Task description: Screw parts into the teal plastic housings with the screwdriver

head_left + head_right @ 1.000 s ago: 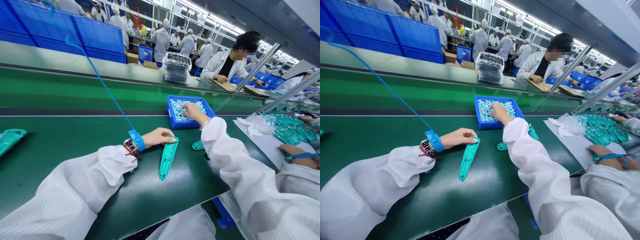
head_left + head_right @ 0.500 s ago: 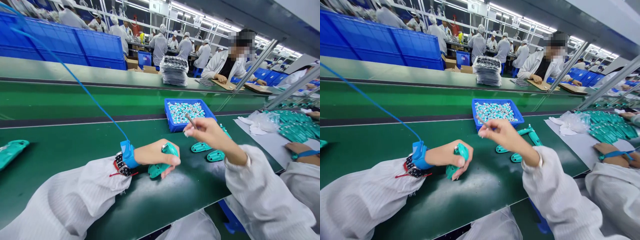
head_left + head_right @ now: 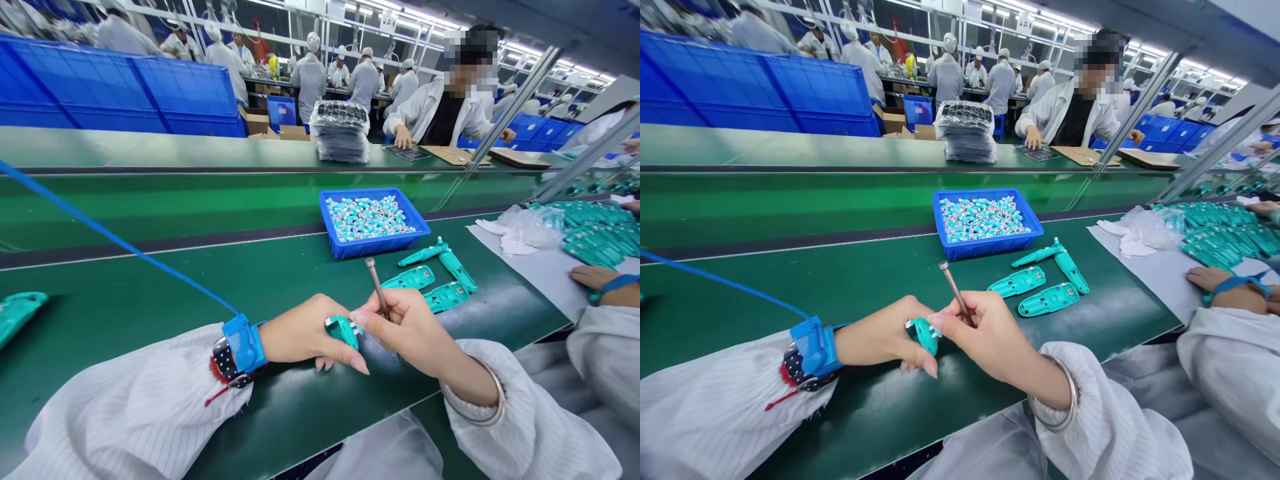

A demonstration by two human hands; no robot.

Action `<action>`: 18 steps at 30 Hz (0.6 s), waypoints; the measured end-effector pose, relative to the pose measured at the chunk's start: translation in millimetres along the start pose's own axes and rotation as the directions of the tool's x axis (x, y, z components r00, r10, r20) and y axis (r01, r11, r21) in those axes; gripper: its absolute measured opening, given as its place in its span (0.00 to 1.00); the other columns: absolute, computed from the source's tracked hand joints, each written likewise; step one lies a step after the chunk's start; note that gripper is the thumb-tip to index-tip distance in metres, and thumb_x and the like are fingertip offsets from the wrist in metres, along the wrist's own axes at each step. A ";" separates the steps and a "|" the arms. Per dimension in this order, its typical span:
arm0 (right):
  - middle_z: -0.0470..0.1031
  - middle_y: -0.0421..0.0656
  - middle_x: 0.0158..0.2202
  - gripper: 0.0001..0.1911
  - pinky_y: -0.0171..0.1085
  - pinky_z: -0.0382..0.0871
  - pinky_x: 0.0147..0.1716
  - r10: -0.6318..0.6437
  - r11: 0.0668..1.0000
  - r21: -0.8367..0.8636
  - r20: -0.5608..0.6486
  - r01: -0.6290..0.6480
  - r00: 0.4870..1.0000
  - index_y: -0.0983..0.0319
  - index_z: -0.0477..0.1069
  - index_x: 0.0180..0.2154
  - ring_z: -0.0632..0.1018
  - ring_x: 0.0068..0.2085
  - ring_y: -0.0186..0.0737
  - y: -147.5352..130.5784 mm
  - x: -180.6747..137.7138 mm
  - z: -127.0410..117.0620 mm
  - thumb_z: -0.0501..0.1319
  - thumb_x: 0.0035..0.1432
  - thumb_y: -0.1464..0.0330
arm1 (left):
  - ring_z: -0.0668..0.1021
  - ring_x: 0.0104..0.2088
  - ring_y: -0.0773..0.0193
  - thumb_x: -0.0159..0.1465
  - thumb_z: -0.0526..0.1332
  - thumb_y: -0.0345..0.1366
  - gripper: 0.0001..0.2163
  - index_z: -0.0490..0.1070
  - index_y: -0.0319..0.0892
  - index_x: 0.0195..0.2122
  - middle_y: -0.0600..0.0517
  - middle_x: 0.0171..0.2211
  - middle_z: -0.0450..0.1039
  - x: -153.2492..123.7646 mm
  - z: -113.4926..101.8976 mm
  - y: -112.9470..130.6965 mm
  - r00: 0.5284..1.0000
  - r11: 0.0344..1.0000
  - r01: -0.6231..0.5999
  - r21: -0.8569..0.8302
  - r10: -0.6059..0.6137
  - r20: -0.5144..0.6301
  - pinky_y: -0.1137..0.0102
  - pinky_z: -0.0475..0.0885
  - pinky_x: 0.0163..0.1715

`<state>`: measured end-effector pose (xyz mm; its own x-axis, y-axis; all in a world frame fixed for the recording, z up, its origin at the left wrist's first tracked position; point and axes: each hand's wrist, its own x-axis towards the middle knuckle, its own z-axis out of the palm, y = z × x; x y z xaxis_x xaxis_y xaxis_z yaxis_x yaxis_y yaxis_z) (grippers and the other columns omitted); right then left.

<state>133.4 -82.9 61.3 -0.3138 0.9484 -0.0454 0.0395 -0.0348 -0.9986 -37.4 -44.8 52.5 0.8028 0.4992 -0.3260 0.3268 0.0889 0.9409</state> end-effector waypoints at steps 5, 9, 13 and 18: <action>0.69 0.39 0.19 0.12 0.29 0.58 0.18 -0.007 0.999 -0.043 -0.045 0.005 0.999 0.65 0.70 0.24 0.65 0.21 0.28 13.7 -2.7 2.4 0.65 0.47 0.62 | 0.67 0.15 0.72 0.46 0.69 0.44 0.17 0.64 0.38 0.20 0.58 0.13 0.64 1.4 6.2 0.7 0.993 0.993 0.117 -0.032 -0.118 -0.024 0.78 0.63 0.16; 0.71 0.40 0.21 0.11 0.31 0.59 0.20 -0.056 0.997 -0.066 -0.109 0.049 0.992 0.65 0.72 0.26 0.66 0.21 0.29 31.6 -3.2 8.0 0.64 0.49 0.62 | 0.67 0.14 0.72 0.47 0.67 0.46 0.17 0.64 0.38 0.20 0.57 0.13 0.65 5.7 7.9 -10.3 0.987 0.984 0.163 -0.073 -0.162 0.018 0.78 0.62 0.14; 0.72 0.40 0.21 0.09 0.30 0.58 0.19 -0.086 0.996 -0.002 -0.149 0.087 0.985 0.64 0.72 0.26 0.66 0.20 0.28 46.3 -11.9 11.9 0.65 0.47 0.64 | 0.66 0.12 0.72 0.45 0.68 0.46 0.17 0.65 0.38 0.20 0.57 0.12 0.64 8.2 11.9 -14.2 0.980 0.976 0.197 -0.093 -0.195 0.032 0.79 0.60 0.12; 0.69 0.38 0.18 0.07 0.30 0.59 0.19 -0.196 0.978 0.006 -0.288 0.207 0.937 0.62 0.73 0.25 0.67 0.20 0.29 52.1 -30.1 15.1 0.64 0.50 0.65 | 0.66 0.14 0.71 0.42 0.69 0.47 0.17 0.68 0.38 0.22 0.57 0.13 0.63 9.1 30.8 -4.1 0.969 0.969 0.247 -0.030 -0.245 0.037 0.78 0.61 0.14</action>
<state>130.6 -118.0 10.2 -0.0287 0.9865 0.1612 -0.0317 0.1603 -0.9866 -16.0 -67.2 42.9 0.7158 0.4300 -0.5501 0.4994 0.2354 0.8338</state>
